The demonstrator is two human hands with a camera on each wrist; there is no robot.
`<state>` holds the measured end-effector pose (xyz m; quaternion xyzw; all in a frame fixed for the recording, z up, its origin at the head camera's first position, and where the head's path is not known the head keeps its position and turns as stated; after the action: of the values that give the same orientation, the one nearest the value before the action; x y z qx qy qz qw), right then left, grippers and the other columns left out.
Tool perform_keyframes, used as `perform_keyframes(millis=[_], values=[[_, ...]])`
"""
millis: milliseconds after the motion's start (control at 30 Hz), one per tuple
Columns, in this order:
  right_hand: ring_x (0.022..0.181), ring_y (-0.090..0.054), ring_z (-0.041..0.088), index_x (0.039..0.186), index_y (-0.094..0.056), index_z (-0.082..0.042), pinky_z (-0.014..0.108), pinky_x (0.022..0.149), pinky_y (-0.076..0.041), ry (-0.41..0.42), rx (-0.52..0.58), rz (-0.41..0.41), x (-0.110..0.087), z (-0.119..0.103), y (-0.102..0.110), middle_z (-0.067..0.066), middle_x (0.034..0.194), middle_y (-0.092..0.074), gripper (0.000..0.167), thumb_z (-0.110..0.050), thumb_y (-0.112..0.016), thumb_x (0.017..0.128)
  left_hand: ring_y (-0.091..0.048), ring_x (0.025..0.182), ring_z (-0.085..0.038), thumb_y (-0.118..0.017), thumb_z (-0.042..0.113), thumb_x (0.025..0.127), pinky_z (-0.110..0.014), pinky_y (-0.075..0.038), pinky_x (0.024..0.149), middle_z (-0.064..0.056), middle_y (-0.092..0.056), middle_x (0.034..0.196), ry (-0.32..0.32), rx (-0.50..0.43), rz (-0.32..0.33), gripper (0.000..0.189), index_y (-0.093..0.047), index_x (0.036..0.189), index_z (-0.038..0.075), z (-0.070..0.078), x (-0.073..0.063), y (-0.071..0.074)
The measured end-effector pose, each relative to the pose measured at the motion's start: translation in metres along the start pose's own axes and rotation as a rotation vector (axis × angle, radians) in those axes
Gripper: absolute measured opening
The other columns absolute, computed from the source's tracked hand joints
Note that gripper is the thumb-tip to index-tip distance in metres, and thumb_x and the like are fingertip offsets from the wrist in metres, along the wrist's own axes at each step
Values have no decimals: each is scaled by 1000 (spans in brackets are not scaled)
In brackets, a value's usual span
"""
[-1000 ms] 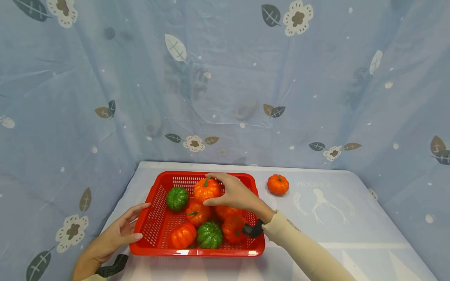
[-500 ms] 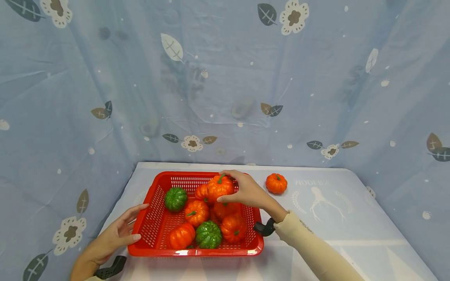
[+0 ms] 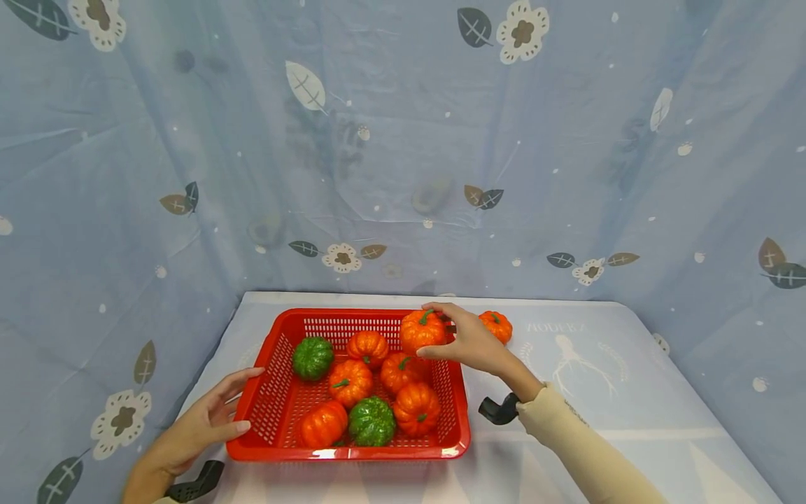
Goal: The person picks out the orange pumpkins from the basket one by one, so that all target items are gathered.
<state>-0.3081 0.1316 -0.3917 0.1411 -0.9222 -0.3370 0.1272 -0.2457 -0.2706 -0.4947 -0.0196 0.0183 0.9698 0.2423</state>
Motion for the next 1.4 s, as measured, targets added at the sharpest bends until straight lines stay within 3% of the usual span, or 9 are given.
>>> perform_keyframes(millis=[200,433,867,1167,1400], values=[[125,-58,25,147,-54,-24,45,105,-50,-13,46,12,-8,14,12,-2,146,-53,83,-50,-89,76,-56,127,-16,-62,-6,96,-46,-57,94,2,-33,153,14,-3,-14,77,-24,161,12,1,-2,1],[121,-62,31,146,-55,-24,52,100,-53,-23,50,72,-20,30,31,5,140,-58,81,-49,-90,76,-55,125,-18,-64,-2,96,-50,-56,94,-1,-30,153,65,-3,10,77,-25,160,15,-1,-4,1],[120,-61,32,147,-53,-23,46,97,-56,-134,64,136,-43,76,59,6,141,-56,83,-49,-89,77,-56,127,-18,-60,-6,96,-47,-57,94,-1,-31,154,8,-14,-26,77,-23,161,11,3,-2,-1],[124,-58,41,149,-49,-19,55,99,-52,-197,70,168,-64,124,75,13,149,-49,84,-46,-88,79,-55,128,-14,-61,-5,96,-45,-56,95,-1,-27,155,17,-14,-27,77,-23,161,12,4,-2,-3],[128,-55,46,152,-47,-16,54,101,-51,-274,82,195,-85,164,87,18,151,-45,84,-43,-86,83,-55,128,-14,-61,-5,96,-46,-56,94,-1,-27,156,22,-13,-16,78,-23,161,12,4,-1,-2]])
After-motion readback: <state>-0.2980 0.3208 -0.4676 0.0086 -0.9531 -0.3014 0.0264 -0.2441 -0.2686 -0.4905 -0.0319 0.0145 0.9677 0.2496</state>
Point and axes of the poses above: each hand's wrist, its own x-axis towards the middle knuckle, its own y-axis out of the back of the hand, z = x × y, the point moved 10 cm from there along x, towards the middle knuckle
